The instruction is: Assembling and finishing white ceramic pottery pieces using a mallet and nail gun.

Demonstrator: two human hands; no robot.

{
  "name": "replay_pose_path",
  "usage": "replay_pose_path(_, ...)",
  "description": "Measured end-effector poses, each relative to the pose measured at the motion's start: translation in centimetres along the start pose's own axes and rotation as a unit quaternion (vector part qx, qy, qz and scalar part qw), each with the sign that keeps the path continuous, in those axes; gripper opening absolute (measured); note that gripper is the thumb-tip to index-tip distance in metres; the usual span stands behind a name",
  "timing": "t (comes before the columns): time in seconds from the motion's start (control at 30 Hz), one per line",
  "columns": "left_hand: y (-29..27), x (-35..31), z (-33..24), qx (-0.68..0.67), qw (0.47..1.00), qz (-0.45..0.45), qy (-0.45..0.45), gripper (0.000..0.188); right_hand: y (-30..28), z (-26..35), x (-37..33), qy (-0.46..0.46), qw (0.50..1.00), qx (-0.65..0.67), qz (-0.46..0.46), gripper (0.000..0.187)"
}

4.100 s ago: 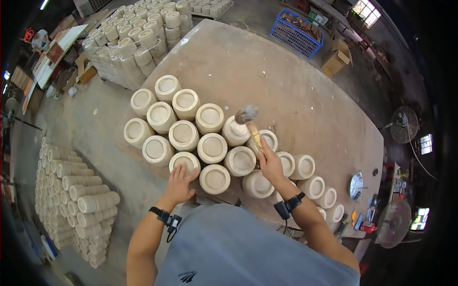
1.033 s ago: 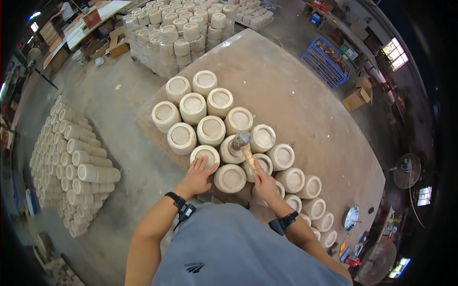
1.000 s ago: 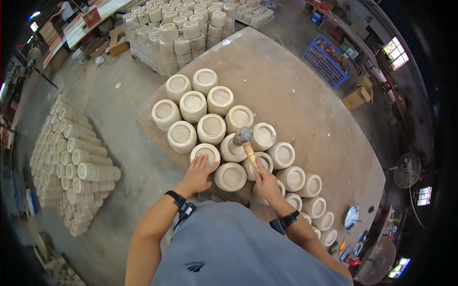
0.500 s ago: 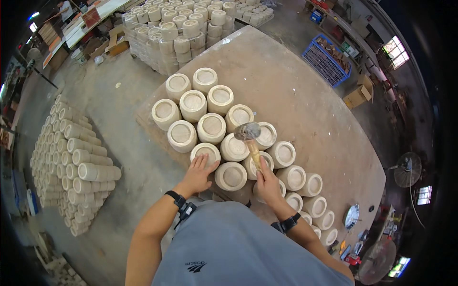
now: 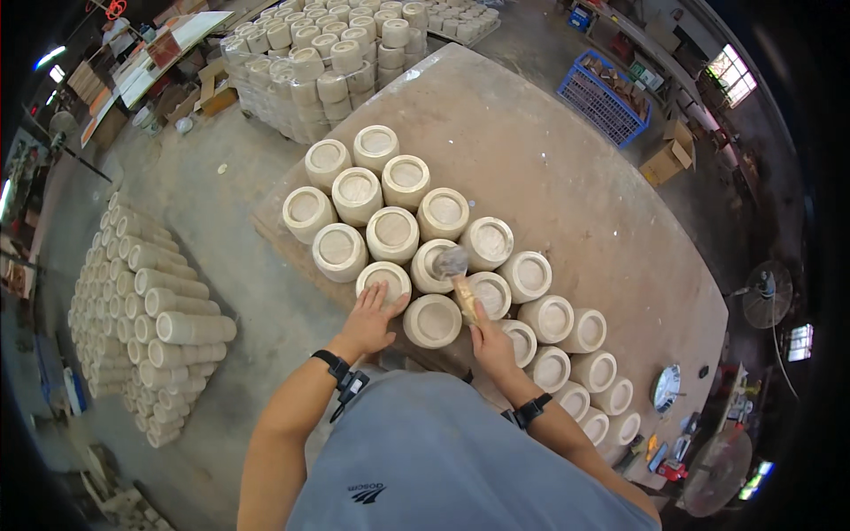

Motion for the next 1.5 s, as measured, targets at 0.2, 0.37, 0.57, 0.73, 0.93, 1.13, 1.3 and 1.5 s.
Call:
replay_pose_path(0.2, -0.6, -0.1, 0.0, -0.030, 0.999, -0.032, 0.011, 0.088, 0.0, 0.4, 0.8, 0.099, 0.990, 0.037, 0.094, 0.059)
replay_pose_path(0.37, -2.2, -1.9, 1.4, -0.036, 0.996, -0.076, 0.038, 0.078, -1.4, 4.0, 0.5, 0.091, 0.984, 0.136, 0.071, 0.058)
replay_pose_path(0.57, -3.1, -3.0, 4.2, 0.078, 0.992, 0.004, 0.103, 0.073, -0.7, 8.8, 0.4, -0.021, 0.988, 0.150, 0.004, 0.059)
replay_pose_path(0.73, -3.8, -2.2, 4.7, 0.068, 0.984, 0.055, 0.157, 0.075, 5.0, 7.3, -1.5, 0.018, 0.993, 0.000, 0.114, 0.060)
replay_pose_path(0.93, -4.4, -1.2, 6.8, -0.059, 0.981, 0.036, 0.184, 0.077, 4.3, 10.0, -1.7, 0.060, 0.994, -0.008, 0.088, 0.058)
replay_pose_path(1.13, -4.2, -1.4, 8.0, -0.079, 0.966, 0.054, 0.242, 0.080, 5.2, 11.9, -3.7, 0.073, 0.996, -0.032, 0.032, 0.059)
replay_pose_path(1.3, -3.8, -0.8, 8.2, -0.067, 0.964, 0.047, 0.254, 0.078, 7.0, 11.9, -4.7, 0.139, 0.985, -0.066, 0.078, 0.062)
replay_pose_path(1.5, -3.4, -0.8, 8.6, -0.048, 0.961, 0.068, 0.262, 0.075, 5.5, 16.3, -5.0, 0.105, 0.989, -0.026, -0.099, 0.062)
Point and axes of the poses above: each hand's wrist, its own x-axis towards the middle knuckle, its own y-axis out of the palm, z = x × y, the point moved 4 cm from there along x, towards the middle knuckle, and after that the axes turned 8 degrees about -z, right-handed, at the moved point
